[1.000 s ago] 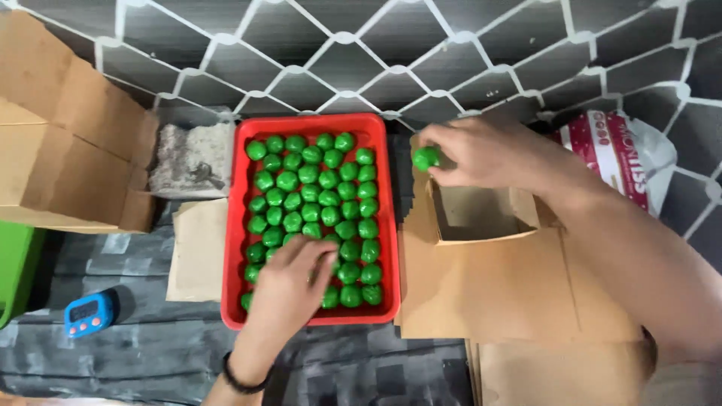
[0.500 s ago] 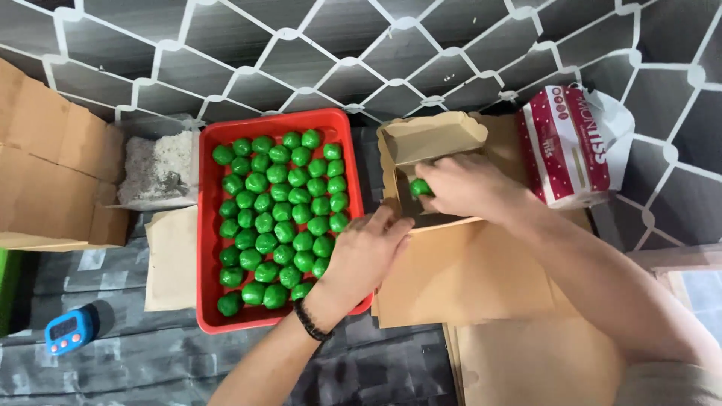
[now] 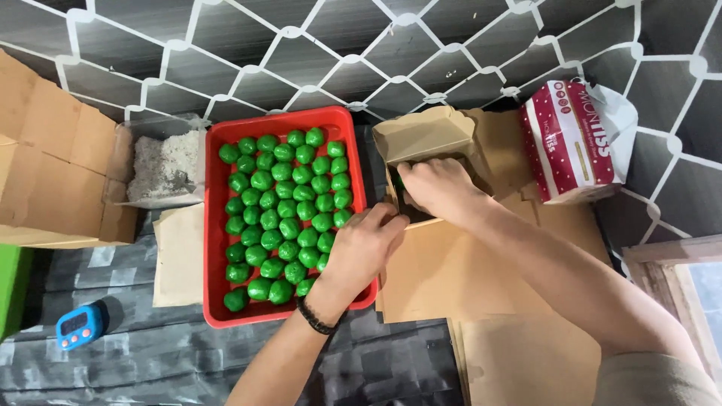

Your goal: Filling a small cardboard box with green spherical items and adding a white powder with a spoon.

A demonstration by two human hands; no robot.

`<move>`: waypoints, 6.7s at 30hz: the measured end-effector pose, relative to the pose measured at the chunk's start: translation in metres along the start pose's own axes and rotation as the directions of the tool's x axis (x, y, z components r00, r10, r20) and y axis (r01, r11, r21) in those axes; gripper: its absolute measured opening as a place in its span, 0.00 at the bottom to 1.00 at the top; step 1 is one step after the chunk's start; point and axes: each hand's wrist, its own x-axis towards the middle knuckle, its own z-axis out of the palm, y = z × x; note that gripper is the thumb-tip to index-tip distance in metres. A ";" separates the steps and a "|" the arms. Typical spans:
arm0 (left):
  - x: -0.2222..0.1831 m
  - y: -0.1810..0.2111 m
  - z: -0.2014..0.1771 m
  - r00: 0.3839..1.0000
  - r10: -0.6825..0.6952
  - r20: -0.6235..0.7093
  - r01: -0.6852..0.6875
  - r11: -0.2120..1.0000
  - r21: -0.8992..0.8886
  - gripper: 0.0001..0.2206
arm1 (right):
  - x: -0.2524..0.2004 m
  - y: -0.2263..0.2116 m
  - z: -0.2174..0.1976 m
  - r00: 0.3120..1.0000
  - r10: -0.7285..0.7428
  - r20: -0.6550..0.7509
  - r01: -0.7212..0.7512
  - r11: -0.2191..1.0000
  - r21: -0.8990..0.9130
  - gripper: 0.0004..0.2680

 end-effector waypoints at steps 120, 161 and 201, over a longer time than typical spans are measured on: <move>-0.004 -0.003 0.010 0.981 -0.147 -0.130 0.130 0.983 -0.129 0.05 | 0.162 -0.057 -0.008 0.971 -0.218 -0.096 0.217 0.976 -0.023 0.10; -0.009 -0.008 0.013 0.961 -0.259 -0.098 0.223 0.934 -0.279 0.08 | 0.137 -0.061 -0.081 0.929 -0.281 0.239 0.213 0.938 0.273 0.14; -0.003 -0.005 -0.005 0.970 -0.219 0.109 0.243 0.912 -0.329 0.10 | -0.024 0.030 -0.054 0.998 -0.055 -0.039 0.066 0.913 0.403 0.12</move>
